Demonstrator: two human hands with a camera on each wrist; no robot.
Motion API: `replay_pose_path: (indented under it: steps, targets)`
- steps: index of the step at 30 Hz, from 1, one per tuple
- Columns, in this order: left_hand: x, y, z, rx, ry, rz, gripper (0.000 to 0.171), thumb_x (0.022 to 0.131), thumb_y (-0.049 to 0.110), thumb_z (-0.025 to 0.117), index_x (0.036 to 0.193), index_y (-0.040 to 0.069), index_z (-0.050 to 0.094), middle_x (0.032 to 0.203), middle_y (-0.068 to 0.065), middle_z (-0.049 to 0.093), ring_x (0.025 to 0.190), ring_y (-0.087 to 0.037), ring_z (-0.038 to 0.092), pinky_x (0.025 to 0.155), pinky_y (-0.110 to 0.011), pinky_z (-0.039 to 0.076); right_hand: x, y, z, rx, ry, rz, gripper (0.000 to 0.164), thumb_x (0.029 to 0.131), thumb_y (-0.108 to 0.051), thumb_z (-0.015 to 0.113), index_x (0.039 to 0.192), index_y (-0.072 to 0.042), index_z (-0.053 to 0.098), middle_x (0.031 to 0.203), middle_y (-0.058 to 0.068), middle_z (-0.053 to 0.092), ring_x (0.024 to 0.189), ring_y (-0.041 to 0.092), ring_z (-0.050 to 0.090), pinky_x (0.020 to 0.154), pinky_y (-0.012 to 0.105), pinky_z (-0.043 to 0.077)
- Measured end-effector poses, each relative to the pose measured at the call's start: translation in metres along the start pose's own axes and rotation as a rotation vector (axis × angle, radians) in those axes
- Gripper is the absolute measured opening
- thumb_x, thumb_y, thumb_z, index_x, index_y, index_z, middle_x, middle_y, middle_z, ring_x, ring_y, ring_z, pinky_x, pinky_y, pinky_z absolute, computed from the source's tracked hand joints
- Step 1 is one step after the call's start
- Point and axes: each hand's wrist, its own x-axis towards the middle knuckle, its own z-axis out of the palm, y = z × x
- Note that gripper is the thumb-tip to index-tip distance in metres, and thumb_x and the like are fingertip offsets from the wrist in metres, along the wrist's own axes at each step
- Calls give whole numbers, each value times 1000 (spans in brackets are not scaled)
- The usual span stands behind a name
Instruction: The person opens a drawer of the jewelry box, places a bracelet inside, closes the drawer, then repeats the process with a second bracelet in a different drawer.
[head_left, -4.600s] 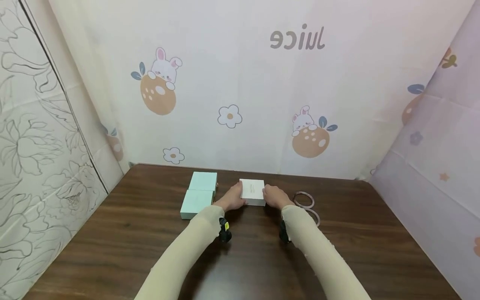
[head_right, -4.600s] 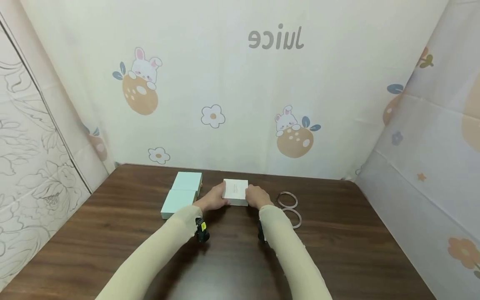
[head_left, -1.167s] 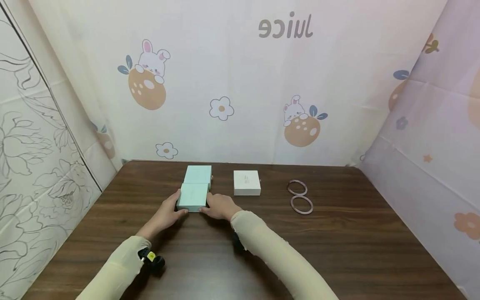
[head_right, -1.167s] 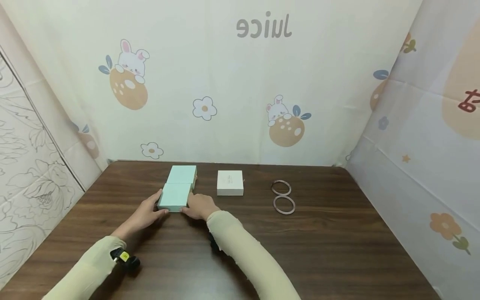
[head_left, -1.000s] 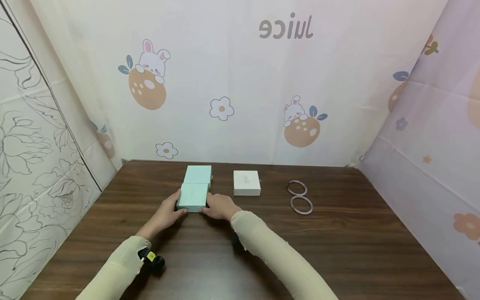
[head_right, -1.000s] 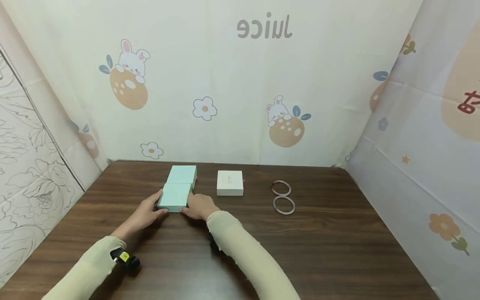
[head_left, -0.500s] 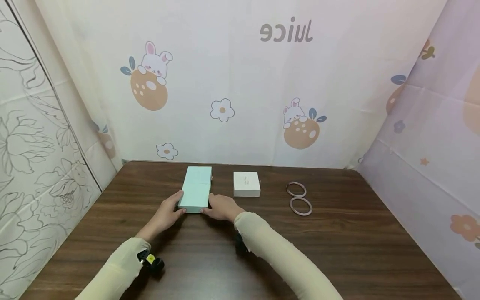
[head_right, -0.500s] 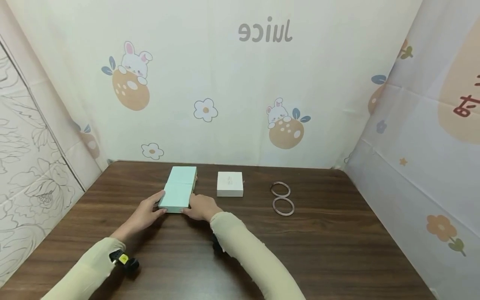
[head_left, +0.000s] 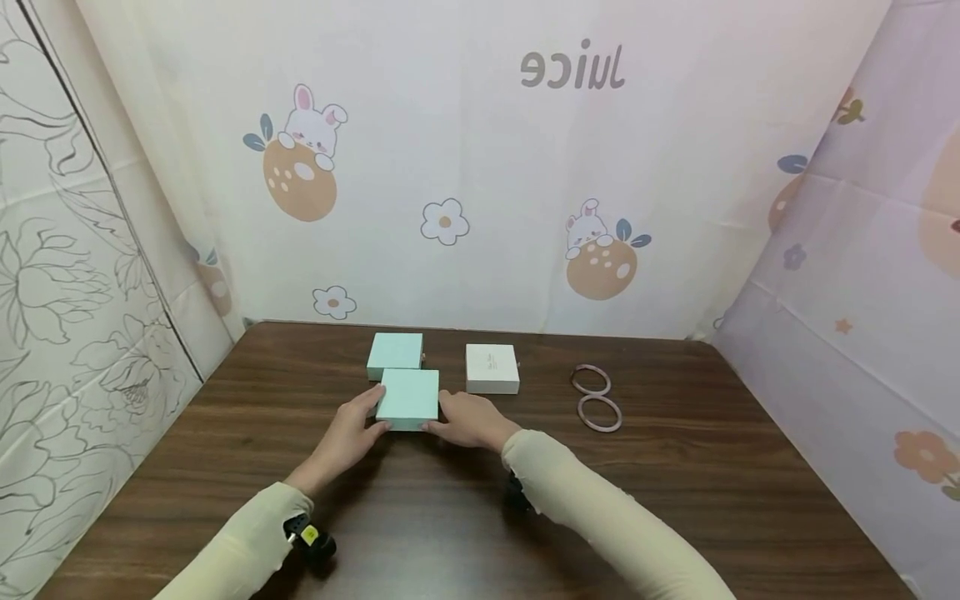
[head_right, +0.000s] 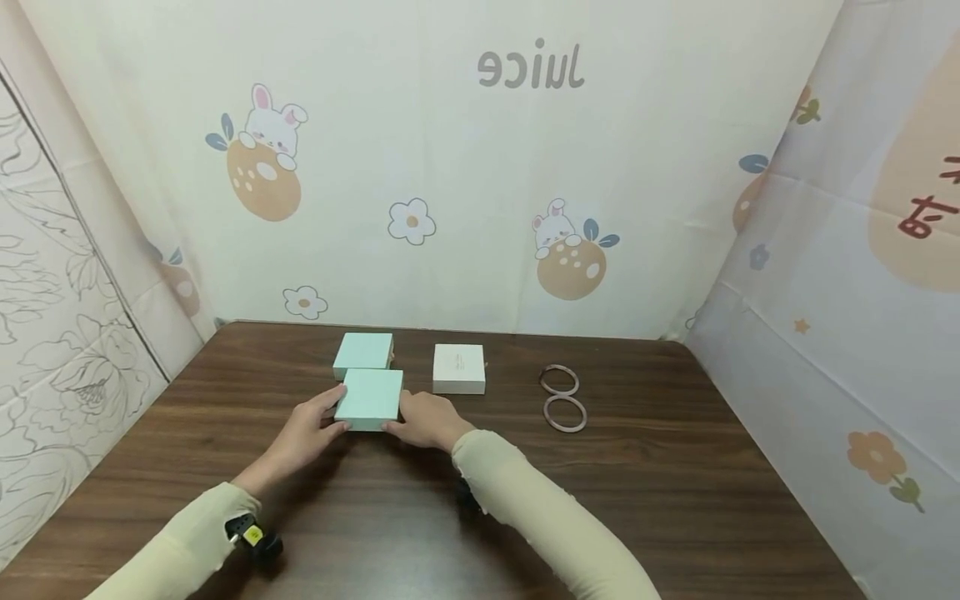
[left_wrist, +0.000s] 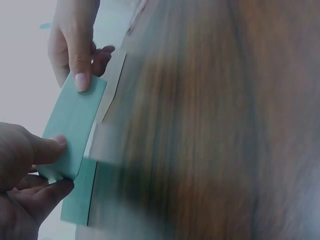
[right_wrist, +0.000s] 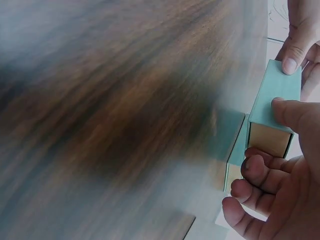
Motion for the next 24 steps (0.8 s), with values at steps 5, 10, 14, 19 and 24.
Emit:
replay_pose_path:
  steps: [5, 10, 14, 19, 24]
  targets:
    - [-4, 14, 8, 8, 24, 11, 57, 76, -1, 65, 127, -9, 40, 131, -24, 37, 107, -31, 51, 80, -33, 45, -13, 8, -3, -13, 4, -6, 52, 84, -52, 48, 108, -6, 51, 74, -3, 55, 59, 7, 49, 52, 25, 41]
    - [-7, 26, 16, 33, 45, 22, 57, 75, 0, 67, 126, -8, 42, 129, -24, 40, 110, -29, 48, 82, -33, 44, -27, 14, -8, -17, 0, -6, 52, 84, -51, 48, 109, -5, 51, 71, -3, 53, 58, 7, 48, 51, 25, 40]
    - [-11, 36, 21, 48, 57, 24, 56, 74, 1, 68, 124, -8, 45, 127, -23, 43, 110, -28, 48, 82, -35, 44, -37, 18, -10, 3, -5, -15, 52, 85, -50, 48, 111, -5, 51, 73, -3, 53, 59, 7, 48, 53, 25, 40]
    - [-14, 47, 27, 45, 68, 33, 55, 73, 1, 69, 123, -8, 47, 126, -23, 45, 111, -28, 47, 83, -36, 43, -49, 24, -12, 15, 11, -28, 50, 85, -49, 49, 110, -5, 51, 74, -4, 52, 60, 7, 47, 53, 25, 39]
    - [-13, 57, 37, 37, 71, 48, 55, 73, 2, 69, 122, -9, 47, 125, -24, 45, 114, -29, 45, 85, -37, 42, -61, 32, -12, 16, 38, -30, 50, 84, -49, 50, 108, -5, 51, 72, -5, 51, 60, 7, 46, 52, 24, 38]
